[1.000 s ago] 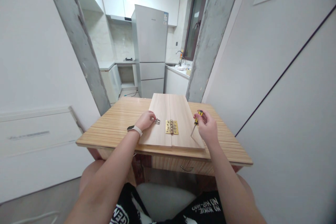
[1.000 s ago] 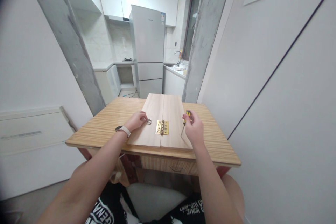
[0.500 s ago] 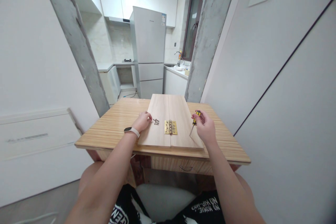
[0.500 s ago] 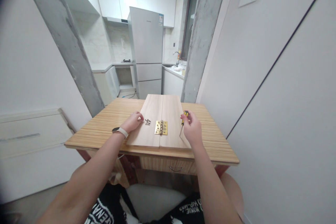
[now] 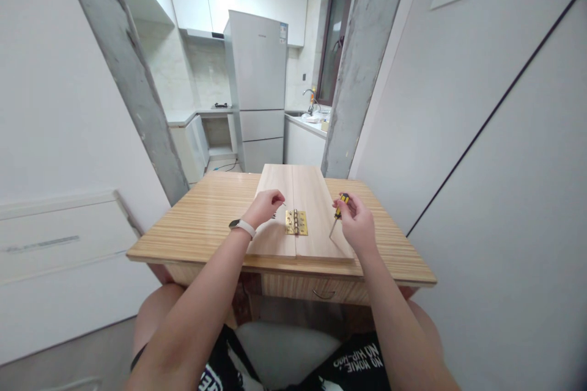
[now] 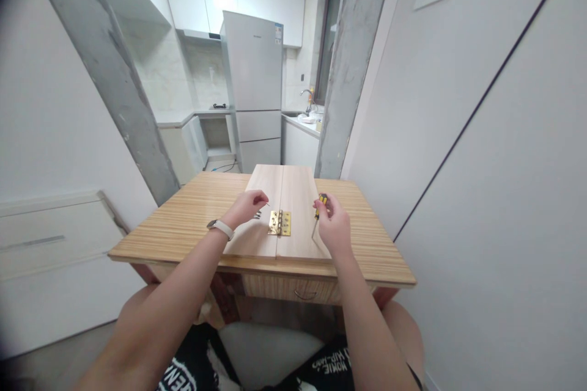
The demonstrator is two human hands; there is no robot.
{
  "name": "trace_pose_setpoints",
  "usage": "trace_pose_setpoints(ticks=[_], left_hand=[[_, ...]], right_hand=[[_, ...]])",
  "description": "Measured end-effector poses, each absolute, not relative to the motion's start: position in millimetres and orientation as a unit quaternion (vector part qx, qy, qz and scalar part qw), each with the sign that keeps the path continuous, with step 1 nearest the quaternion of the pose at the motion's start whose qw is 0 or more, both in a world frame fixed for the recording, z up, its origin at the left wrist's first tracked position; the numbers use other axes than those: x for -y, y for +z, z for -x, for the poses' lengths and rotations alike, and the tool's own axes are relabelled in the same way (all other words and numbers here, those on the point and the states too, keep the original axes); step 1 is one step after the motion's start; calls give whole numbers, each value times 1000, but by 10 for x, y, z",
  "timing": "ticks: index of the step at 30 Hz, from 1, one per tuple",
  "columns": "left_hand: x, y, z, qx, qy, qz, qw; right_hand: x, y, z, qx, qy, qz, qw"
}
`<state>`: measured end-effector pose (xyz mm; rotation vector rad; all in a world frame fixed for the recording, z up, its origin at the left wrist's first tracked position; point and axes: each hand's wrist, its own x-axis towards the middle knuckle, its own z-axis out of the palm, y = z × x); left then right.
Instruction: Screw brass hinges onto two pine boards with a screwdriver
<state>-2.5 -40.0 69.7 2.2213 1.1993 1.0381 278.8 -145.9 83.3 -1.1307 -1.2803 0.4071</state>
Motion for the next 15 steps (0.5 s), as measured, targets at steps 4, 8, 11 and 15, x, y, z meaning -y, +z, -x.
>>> trace_pose_setpoints(ticks=[4, 8, 11, 15], left_hand=[[368, 651, -299, -408, 365, -807, 222], [303, 553, -526, -407, 357, -808, 235], [267, 496, -634, -416, 349, -804, 242], [259, 459, -727, -415, 338, -813, 231]], right_hand=[[1477, 827, -2805, 554, 177, 499, 643], [1502, 820, -2820, 554, 174, 501, 642], [1521, 822, -2815, 552, 183, 497, 644], [1543, 833, -2796, 548, 194, 492, 648]])
